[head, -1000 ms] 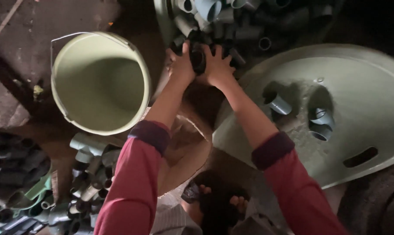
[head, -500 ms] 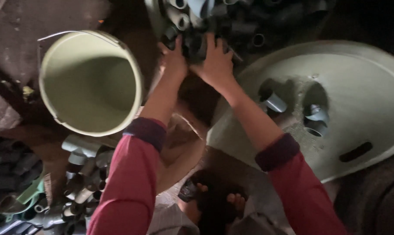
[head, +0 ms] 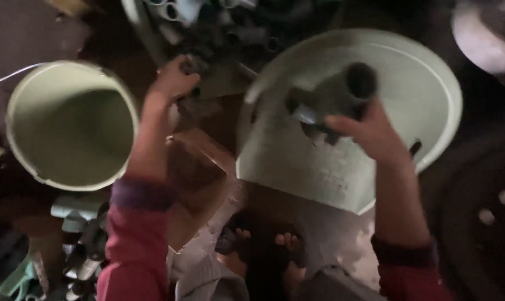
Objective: The person sits on the floor and wipes small green plastic parts with a cloth, then transfers them from a cardboard box into a green basin. The person handles the parts one at a time, wiping each before placing it in the basin.
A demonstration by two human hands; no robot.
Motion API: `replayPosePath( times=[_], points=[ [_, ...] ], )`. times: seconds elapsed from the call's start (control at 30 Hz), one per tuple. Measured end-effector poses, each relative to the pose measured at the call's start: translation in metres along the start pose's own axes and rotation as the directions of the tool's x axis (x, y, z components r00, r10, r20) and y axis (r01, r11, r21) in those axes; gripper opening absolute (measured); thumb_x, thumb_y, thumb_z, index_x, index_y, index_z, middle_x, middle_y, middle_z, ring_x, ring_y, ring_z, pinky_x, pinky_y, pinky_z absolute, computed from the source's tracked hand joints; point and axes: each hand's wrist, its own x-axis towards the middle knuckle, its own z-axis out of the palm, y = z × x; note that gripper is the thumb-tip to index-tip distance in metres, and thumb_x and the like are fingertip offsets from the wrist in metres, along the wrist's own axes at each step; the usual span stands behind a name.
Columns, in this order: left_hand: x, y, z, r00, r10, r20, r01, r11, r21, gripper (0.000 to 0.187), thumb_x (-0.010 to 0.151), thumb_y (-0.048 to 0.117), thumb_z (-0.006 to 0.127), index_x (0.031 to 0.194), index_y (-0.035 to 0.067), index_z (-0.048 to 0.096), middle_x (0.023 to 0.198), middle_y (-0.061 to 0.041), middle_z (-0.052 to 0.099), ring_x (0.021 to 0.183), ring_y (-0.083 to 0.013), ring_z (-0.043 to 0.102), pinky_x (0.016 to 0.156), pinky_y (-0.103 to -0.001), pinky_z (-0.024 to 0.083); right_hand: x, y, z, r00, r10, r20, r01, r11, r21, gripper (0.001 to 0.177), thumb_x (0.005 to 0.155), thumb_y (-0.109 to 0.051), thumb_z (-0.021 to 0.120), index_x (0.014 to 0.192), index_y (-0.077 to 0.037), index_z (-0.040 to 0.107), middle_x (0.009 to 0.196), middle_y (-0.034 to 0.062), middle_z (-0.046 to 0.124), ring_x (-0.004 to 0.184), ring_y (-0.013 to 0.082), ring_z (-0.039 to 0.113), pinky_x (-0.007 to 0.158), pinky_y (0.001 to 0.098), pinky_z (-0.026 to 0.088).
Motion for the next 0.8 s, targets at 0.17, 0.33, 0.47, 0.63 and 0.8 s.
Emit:
replayPosePath(
  times=[0.17,0.33,0.47,0.63,0.8],
  points=[
    [-0.089,0.171,0.032,0.969,0.224,0.105,-0.17,0.911,-0.376,0.039,0.09,0.024,0.064,0.129,0.021,0.064,0.122,-0.019,0.068,0.107,-0.0361,0.067,0.089,-0.049,0.054,-0.045,0.072,-0.064,0.945,0.278,-0.173,-0.283,0.959,0.0,0.083,0.089,-0.029,0.077,0.159,-0.008,0.037,0.156,0.0246,0.043,0.138,0.0475,0.046,0.107,0.0664,0.04],
    [-0.091,0.231,0.175,0.943,0.182,0.279,0.0,0.836,-0.548,0.04,0.093,0.028,0.066,0.133,0.021,0.062,0.117,-0.016,0.072,0.097,-0.0275,0.072,0.08,-0.041,0.059,-0.037,0.053,-0.033,0.935,0.312,-0.167,-0.262,0.928,0.265,0.088,0.089,-0.031,0.081,0.159,-0.005,0.035,0.157,0.0243,0.042,0.139,0.0449,0.047,0.102,0.0634,0.049],
    [-0.113,0.269,0.176,0.923,-0.052,0.382,0.278,0.775,-0.567,0.071,0.096,0.037,0.059,0.158,0.015,0.031,0.152,-0.023,0.046,0.128,-0.0329,0.062,0.099,-0.049,0.06,-0.026,0.038,-0.028,0.911,0.347,-0.224,-0.274,0.913,0.301,0.099,0.089,-0.053,0.084,0.159,-0.012,0.027,0.163,0.0282,0.028,0.147,0.0542,0.031,0.108,0.0772,0.036],
    [-0.124,0.288,0.141,0.936,-0.126,0.329,0.347,0.499,-0.794,0.077,0.096,0.02,0.056,0.161,0.003,0.018,0.162,-0.032,0.02,0.139,-0.0494,0.046,0.096,-0.057,0.06,-0.016,0.075,-0.042,0.937,0.286,-0.201,-0.225,0.934,0.28,0.07,0.106,-0.038,0.068,0.156,-0.011,0.027,0.16,0.0266,0.029,0.137,0.0614,0.042,0.099,0.0714,0.051],
    [-0.124,0.259,0.134,0.963,0.028,0.266,0.219,0.492,-0.843,0.053,0.1,0.014,0.054,0.149,-0.002,0.043,0.144,-0.035,0.048,0.127,-0.0491,0.06,0.098,-0.057,0.06,-0.026,0.03,-0.027,0.955,0.222,-0.197,-0.153,0.938,0.311,0.071,0.106,-0.029,0.058,0.158,-0.002,0.018,0.164,0.0333,0.016,0.134,0.0663,0.042,0.099,0.0745,0.05]
  ],
)
